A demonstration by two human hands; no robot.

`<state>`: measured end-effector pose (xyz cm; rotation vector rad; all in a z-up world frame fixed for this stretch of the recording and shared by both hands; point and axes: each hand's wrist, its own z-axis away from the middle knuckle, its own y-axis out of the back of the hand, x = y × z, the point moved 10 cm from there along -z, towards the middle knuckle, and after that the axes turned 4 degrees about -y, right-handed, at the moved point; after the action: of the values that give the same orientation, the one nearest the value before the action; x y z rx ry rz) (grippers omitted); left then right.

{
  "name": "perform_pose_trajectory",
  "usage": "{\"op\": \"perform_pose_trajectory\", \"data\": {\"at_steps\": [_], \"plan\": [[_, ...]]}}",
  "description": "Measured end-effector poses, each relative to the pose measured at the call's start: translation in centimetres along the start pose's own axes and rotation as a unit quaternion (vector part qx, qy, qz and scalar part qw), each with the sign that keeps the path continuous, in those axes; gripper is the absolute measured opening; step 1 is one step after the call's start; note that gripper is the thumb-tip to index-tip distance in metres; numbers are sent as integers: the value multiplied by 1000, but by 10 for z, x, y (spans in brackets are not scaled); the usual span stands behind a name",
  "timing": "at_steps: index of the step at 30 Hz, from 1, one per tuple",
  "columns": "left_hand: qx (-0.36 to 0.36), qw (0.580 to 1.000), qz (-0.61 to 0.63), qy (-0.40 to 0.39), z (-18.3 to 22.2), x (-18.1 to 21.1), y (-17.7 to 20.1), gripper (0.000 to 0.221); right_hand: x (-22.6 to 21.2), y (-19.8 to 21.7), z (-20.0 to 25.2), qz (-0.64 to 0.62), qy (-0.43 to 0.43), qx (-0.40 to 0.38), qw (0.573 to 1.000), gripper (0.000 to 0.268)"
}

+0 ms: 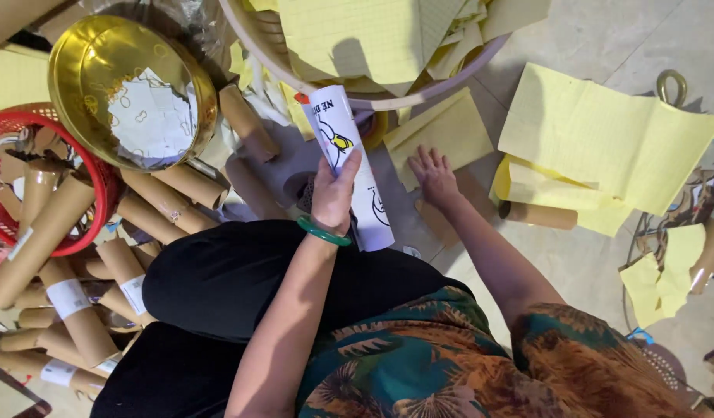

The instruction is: Packing drawings or prints into cardboard shipping tubes and sealing them with tape.

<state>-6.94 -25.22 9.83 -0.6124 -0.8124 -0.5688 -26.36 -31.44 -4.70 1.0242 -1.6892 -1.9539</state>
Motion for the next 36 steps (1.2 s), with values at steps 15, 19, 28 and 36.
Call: {"op": "perform_pose_trajectory", "data": {"at_steps": [15, 19, 28, 36], "plan": [[-21, 999, 19, 22, 10, 0, -3, 50, 50, 87, -50, -400, -221, 41, 888, 24], [-48, 999, 17, 16, 11, -1, -18, 52, 62, 78, -52, -500, -202, 74, 839, 21], [-77, 997, 9, 12, 9, -4, -42, 50, 130, 69, 4, -197, -342, -3, 919, 40], [-89, 996, -9, 28, 11, -12, -63, 47, 199, -39, 78, 31, -379, -134, 915, 71]]}}
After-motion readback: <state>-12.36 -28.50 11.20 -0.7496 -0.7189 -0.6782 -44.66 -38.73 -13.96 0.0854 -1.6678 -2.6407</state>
